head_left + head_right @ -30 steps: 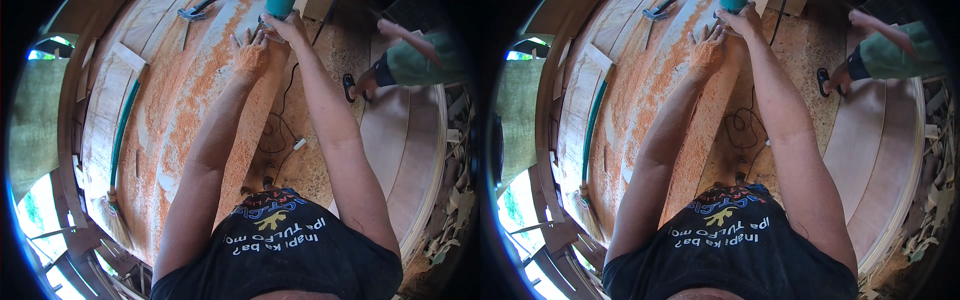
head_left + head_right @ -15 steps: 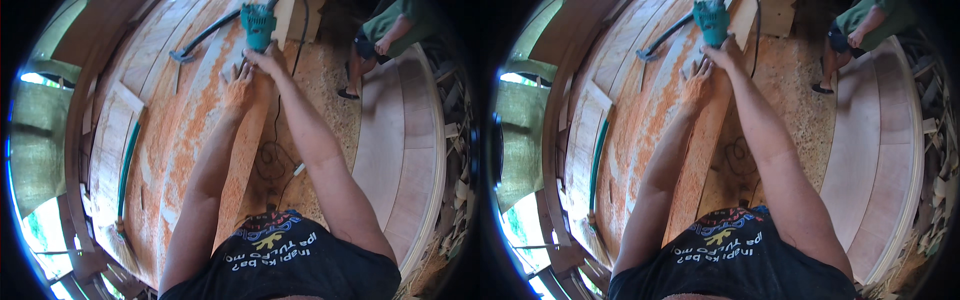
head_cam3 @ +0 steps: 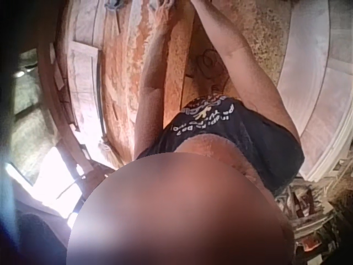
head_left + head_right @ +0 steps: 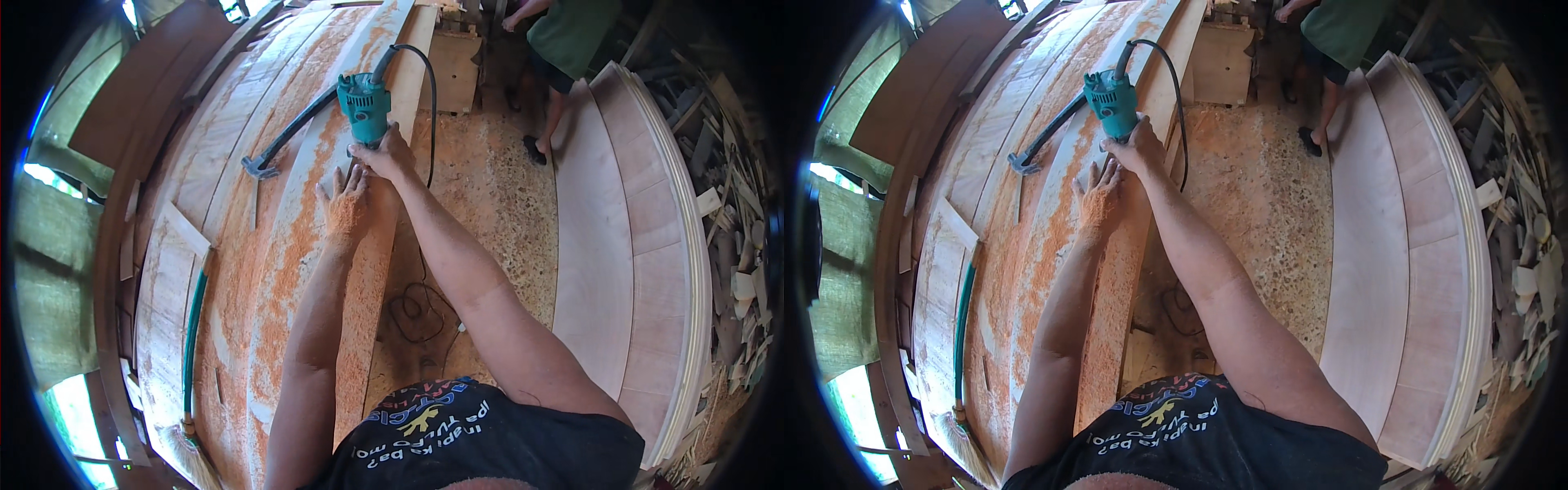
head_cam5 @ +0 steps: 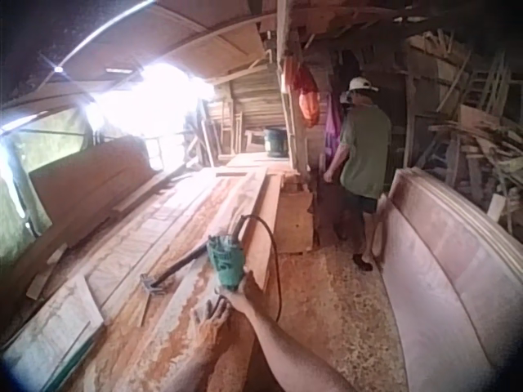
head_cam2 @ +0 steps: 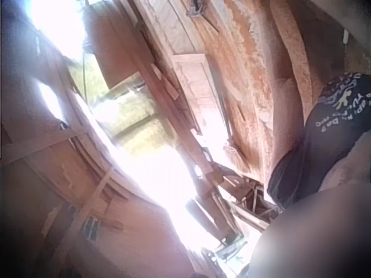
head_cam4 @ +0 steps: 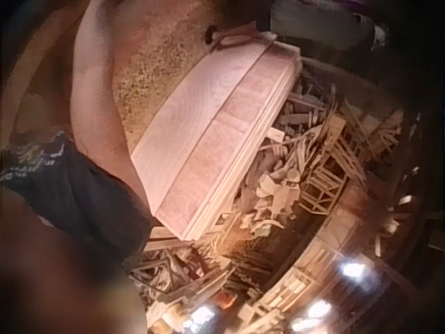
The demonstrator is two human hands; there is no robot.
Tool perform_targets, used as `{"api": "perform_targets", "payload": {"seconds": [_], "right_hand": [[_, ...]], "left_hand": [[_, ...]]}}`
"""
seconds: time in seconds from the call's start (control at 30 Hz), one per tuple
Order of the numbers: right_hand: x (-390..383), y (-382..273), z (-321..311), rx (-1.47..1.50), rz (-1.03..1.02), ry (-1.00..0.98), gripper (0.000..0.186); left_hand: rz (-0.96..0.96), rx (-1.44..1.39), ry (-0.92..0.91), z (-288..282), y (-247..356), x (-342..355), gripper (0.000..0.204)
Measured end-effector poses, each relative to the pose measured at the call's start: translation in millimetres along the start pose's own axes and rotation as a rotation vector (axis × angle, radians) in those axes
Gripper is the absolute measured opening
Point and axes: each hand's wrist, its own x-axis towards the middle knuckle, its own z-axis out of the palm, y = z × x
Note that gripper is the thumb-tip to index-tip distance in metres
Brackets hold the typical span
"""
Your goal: The person uses a handheld power router to shape the edge of a wooden board, moving the tool along the side while sawdust falls onto the surface.
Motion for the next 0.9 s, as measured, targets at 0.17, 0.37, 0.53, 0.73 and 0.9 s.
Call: {"api": "perform_targets", "payload": {"seconds": [0.17,0.37,0.53,0.73,0.9], "right_hand": [[-1.2,-5.8,9.7,-0.041,-0.010,-0.035,0.097],[20.4,21.2,3.5,0.035,-0.030,0.008,0.096],[8.2,0.6,7.2,-0.130,-0.075,0.038,0.095],[12.0,-3.3,-6.3,-0.138,-0.017,0.002,0.099],[17.6,-11.3,-8.5,-0.131,-0.029,-0.039,0.096]], "left_hand": [[-0.016,0.046,-0.011,-1.4,-12.1,-2.5,0.050],[0.012,0.037,-0.001,6.2,1.1,12.3,0.048],[-0.047,0.048,-0.046,1.3,-7.0,8.9,0.046],[-0.033,0.088,-0.058,5.4,-3.4,17.1,0.048],[-0.045,0.055,-0.007,2.6,-2.1,19.2,0.050]]}}
